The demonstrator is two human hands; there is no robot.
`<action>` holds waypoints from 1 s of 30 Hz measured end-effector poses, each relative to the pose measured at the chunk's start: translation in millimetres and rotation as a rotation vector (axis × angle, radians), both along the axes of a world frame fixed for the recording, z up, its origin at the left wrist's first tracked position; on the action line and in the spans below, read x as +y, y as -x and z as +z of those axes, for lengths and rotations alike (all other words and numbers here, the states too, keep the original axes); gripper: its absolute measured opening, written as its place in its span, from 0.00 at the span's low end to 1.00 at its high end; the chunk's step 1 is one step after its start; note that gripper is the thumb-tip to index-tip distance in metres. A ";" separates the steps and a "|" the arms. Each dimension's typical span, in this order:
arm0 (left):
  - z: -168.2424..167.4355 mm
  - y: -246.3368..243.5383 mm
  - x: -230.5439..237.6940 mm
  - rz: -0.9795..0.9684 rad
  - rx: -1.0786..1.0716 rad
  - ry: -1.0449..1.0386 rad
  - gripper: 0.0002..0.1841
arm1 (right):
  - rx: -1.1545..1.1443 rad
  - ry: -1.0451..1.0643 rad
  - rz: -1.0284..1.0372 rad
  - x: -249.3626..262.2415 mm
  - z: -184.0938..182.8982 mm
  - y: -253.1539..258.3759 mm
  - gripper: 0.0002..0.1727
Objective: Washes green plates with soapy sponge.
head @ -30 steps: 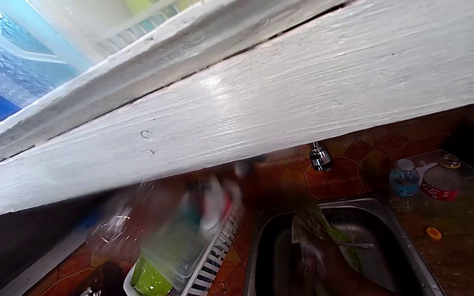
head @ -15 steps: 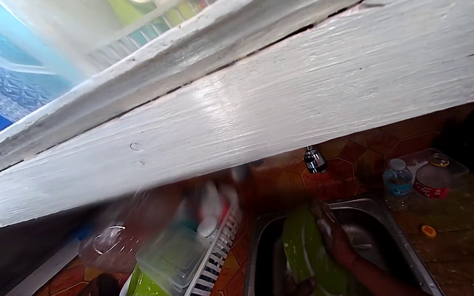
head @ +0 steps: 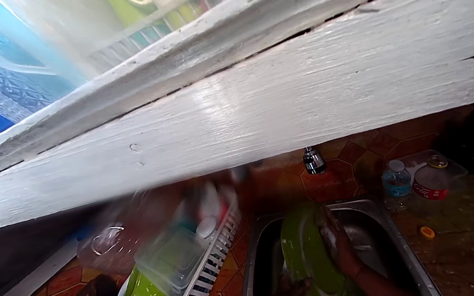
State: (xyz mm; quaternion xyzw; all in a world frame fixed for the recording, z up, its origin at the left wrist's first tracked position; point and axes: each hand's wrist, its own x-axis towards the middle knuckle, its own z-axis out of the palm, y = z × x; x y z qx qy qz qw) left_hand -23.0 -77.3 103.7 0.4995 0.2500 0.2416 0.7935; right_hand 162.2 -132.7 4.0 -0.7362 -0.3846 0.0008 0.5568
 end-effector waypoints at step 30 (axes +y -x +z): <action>-43.6 -12.9 29.0 0.232 0.464 0.042 0.23 | 0.007 0.721 0.420 -30.6 78.9 -12.3 0.28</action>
